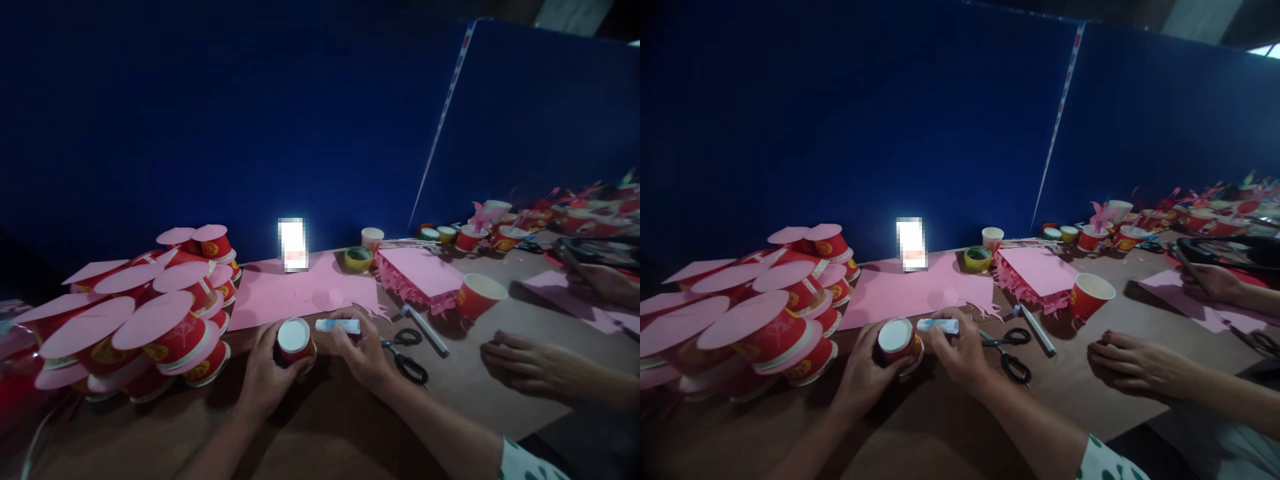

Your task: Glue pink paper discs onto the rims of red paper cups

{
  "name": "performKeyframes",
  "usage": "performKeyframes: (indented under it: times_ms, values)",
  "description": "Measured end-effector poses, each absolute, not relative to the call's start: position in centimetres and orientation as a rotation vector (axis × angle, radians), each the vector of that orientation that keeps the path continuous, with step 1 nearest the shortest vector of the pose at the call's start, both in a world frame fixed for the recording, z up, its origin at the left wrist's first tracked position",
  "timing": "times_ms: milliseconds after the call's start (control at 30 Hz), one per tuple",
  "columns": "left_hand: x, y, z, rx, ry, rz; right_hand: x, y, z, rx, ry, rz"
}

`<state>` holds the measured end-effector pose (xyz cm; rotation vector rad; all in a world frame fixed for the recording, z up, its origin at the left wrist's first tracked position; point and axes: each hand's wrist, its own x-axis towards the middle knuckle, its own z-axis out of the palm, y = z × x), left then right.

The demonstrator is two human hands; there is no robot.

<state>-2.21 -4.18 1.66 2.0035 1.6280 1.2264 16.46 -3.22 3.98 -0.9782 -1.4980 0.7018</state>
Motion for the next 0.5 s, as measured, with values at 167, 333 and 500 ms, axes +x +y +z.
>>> performKeyframes:
  times_ms: [167,333,500]
  values:
    - [-2.3,-4.5,1.7,2.135,1.572,1.177,16.3,-2.3,3.3,-0.996,-1.336,0.865]
    - [-2.3,-4.5,1.9,2.155,1.532,1.15,16.3,-2.5,3.5,-0.984,-1.382,0.794]
    - [-2.1,-4.5,2.1,2.125,1.546,1.164,16.3,-3.4,3.9,-0.941,-1.475,0.75]
